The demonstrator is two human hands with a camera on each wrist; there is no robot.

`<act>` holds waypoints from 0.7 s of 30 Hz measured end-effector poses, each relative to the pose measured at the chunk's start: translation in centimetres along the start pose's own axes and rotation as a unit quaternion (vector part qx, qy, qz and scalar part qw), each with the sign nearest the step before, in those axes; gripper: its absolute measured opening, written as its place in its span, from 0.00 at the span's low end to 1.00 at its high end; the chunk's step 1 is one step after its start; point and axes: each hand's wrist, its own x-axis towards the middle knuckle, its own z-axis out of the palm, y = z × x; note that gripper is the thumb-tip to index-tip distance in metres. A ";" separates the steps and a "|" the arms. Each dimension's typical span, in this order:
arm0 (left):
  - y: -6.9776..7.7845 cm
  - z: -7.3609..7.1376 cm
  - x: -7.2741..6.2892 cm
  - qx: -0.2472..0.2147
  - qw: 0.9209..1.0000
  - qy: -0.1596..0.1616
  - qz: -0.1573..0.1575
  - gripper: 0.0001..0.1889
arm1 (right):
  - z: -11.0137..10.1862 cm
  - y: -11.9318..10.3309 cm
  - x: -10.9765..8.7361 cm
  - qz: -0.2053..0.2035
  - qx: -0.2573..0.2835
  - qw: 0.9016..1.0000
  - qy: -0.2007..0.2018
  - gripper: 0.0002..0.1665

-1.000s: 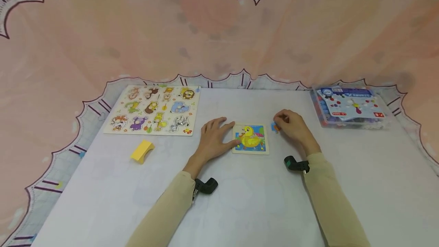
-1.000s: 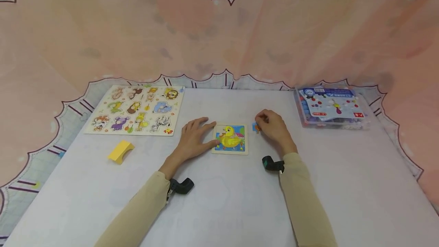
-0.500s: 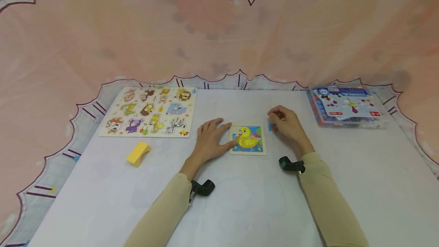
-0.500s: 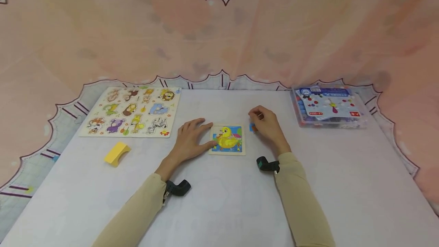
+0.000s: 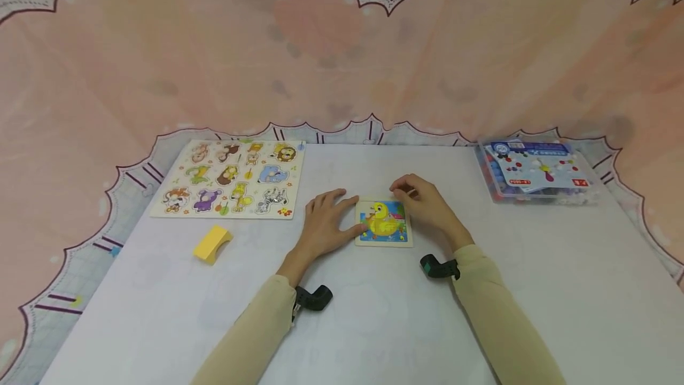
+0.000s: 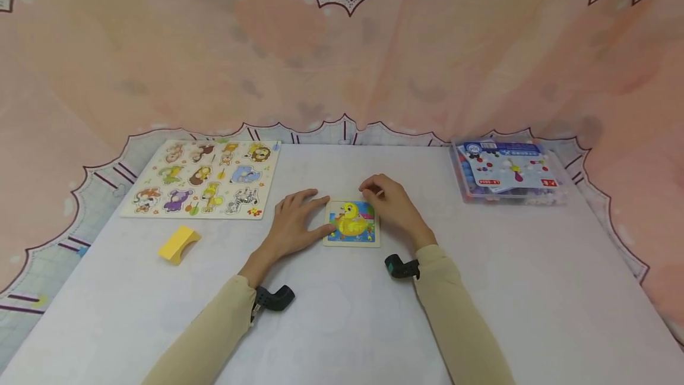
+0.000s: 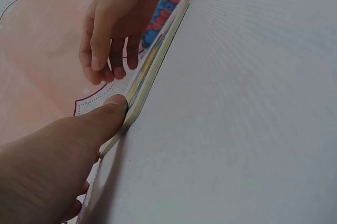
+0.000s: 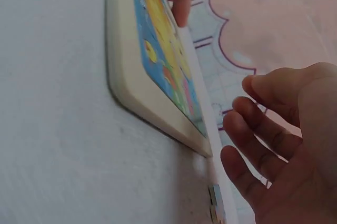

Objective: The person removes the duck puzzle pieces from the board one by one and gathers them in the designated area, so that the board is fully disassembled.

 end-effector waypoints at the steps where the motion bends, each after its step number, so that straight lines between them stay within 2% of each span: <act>1: 0.0 0.1 0.0 0.001 1.000 -0.001 0.000 0.35 | 0.1 -0.1 -0.1 -0.003 -0.002 1.000 -0.007 0.10; 7: 0.3 0.3 -0.1 0.001 1.000 -0.004 0.000 0.35 | 0.9 -0.5 -0.2 -0.027 -0.023 0.998 -0.047 0.10; 11: 0.4 0.2 0.0 0.007 1.000 -0.008 -0.001 0.35 | 1.3 -0.6 -0.4 -0.043 -0.071 0.994 -0.078 0.12; 15: 0.2 0.0 0.0 0.013 1.000 -0.010 -0.004 0.35 | 1.7 -0.9 -0.3 -0.057 -0.119 0.987 -0.090 0.15; 21: 0.3 0.0 0.0 0.000 1.000 -0.007 -0.001 0.34 | 1.9 -1.0 -0.5 -0.064 -0.157 0.981 -0.091 0.19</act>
